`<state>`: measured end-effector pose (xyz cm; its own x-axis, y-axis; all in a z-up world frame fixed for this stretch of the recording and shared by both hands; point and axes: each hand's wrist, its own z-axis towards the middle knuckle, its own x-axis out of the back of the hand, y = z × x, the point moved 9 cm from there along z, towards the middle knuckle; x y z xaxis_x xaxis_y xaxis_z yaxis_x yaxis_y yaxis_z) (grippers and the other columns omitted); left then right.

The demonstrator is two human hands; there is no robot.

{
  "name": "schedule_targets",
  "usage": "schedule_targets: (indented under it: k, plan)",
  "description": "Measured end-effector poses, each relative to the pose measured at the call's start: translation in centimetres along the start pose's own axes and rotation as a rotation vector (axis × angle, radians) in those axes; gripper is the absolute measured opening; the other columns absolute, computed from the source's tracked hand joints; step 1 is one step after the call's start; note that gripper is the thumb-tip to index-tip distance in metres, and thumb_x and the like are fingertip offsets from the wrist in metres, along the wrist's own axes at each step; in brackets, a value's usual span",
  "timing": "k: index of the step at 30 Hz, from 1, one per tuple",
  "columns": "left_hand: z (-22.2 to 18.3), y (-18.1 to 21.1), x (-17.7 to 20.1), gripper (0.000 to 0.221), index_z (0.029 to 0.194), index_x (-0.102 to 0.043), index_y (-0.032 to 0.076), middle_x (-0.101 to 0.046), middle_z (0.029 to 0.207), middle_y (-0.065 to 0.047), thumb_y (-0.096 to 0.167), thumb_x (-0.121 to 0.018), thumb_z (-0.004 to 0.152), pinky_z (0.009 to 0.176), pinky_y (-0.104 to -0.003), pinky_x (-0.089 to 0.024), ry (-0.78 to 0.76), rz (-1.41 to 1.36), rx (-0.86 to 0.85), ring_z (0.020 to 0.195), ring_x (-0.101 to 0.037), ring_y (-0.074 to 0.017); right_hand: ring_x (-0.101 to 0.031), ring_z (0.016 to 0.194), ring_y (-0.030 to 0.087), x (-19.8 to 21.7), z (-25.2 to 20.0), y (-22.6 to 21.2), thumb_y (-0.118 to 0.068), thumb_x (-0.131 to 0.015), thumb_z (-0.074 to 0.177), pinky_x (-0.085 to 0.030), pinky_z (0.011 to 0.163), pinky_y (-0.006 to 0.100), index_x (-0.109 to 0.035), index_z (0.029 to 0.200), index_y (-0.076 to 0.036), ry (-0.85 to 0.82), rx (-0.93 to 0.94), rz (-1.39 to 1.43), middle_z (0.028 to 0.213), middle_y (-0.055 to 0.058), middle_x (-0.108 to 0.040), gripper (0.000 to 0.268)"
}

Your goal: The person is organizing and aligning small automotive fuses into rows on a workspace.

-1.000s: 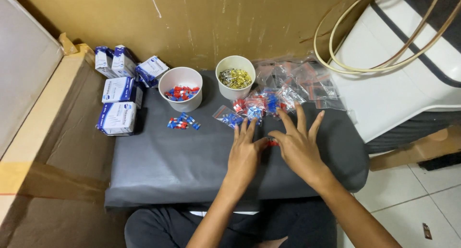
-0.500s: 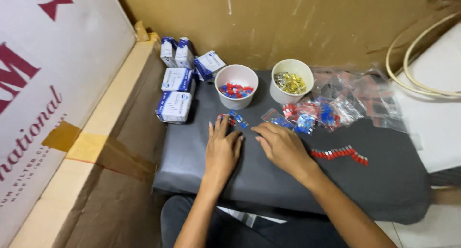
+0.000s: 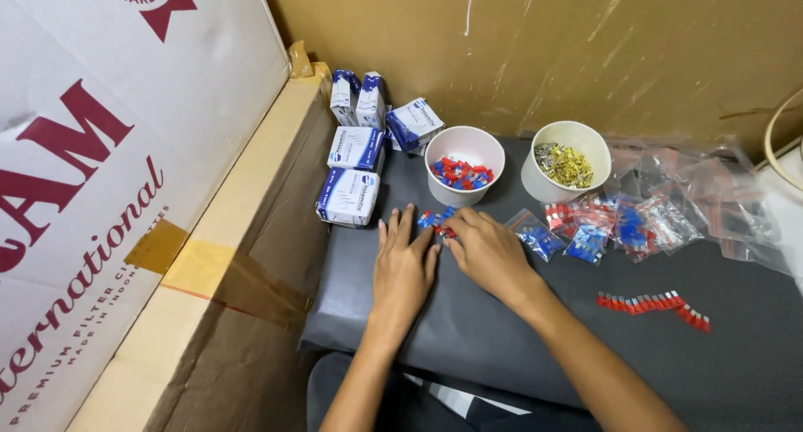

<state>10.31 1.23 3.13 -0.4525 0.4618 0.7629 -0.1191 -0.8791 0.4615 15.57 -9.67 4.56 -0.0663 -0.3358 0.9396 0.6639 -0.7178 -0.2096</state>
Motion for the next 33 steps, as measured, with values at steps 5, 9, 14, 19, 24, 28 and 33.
schedule_targets:
  k: [5,9,14,19,24,28,33]
  plan:
    - [0.5,0.2,0.1,0.031,0.115,-0.076,0.01,-0.053,0.147,-0.021,0.02,-0.073,0.087,0.119,-0.057,-0.028,0.007,0.021,0.012,0.141,-0.044,-0.0426,-0.07,0.093,0.027,0.3,0.1,0.0,-0.022,-0.069,0.09,-0.058,0.078,0.037,-0.072,0.108,-0.012,-0.01,0.0,-0.005,0.103,0.005,-0.068,0.021]
    - [1.1,0.6,0.1,0.03,0.115,-0.077,0.01,-0.053,0.147,-0.022,0.017,-0.073,0.087,0.119,-0.057,-0.028,-0.01,0.022,0.014,0.141,-0.043,-0.0435,-0.069,0.095,0.027,0.3,-0.1,0.3,-0.023,-0.069,0.089,-0.058,0.079,0.038,-0.071,0.105,-0.013,-0.019,-0.009,-0.014,0.102,0.004,-0.067,0.019]
    - [0.1,0.9,0.4,0.021,0.106,-0.078,0.009,-0.054,0.146,-0.021,0.013,-0.071,0.087,0.118,-0.057,-0.029,0.002,-0.001,-0.007,0.14,-0.045,-0.0439,-0.069,0.098,0.027,0.9,-1.0,0.3,-0.017,-0.071,0.089,-0.057,0.084,0.037,-0.073,0.11,-0.009,-0.072,-0.013,0.074,0.101,0.007,-0.067,0.022]
    - [-1.2,1.6,1.0,0.013,0.099,-0.077,0.008,-0.055,0.145,-0.021,0.012,-0.071,0.088,0.118,-0.057,-0.029,0.004,-0.014,-0.019,0.14,-0.045,-0.043,-0.069,0.099,0.027,1.9,-2.3,0.4,-0.013,-0.071,0.089,-0.056,0.086,0.037,-0.073,0.111,-0.009,-0.077,-0.011,0.111,0.1,0.008,-0.067,0.022]
    - [-1.7,2.8,0.9,0.013,0.101,-0.078,0.011,-0.055,0.145,-0.019,0.015,-0.072,0.089,0.118,-0.055,-0.03,0.006,-0.012,-0.041,0.139,-0.047,-0.0406,-0.071,0.091,0.027,1.6,-4.0,1.3,-0.021,-0.077,0.087,-0.057,0.081,0.038,-0.074,0.109,-0.01,-0.131,-0.046,0.121,0.091,0.007,-0.07,0.025]
    - [-2.1,2.9,0.5,0.015,0.099,-0.078,0.011,-0.054,0.147,-0.018,0.015,-0.076,0.085,0.119,-0.056,-0.028,-0.029,-0.05,-0.042,0.141,-0.045,-0.0416,-0.072,0.092,0.028,3.5,-5.4,1.3,-0.019,-0.081,0.082,-0.058,0.081,0.039,-0.073,0.113,-0.007,-0.179,-0.073,0.176,0.092,0.009,-0.072,0.033]
    - [-2.3,4.2,1.0,0.015,0.099,-0.079,0.011,-0.055,0.146,-0.018,0.017,-0.074,0.086,0.118,-0.055,-0.03,-0.042,-0.087,-0.041,0.141,-0.044,-0.0418,-0.07,0.098,0.03,4.1,-6.1,0.8,-0.004,-0.067,0.09,-0.057,0.085,0.038,-0.077,0.106,-0.008,-0.144,0.023,0.234,0.104,0.011,-0.073,0.019]
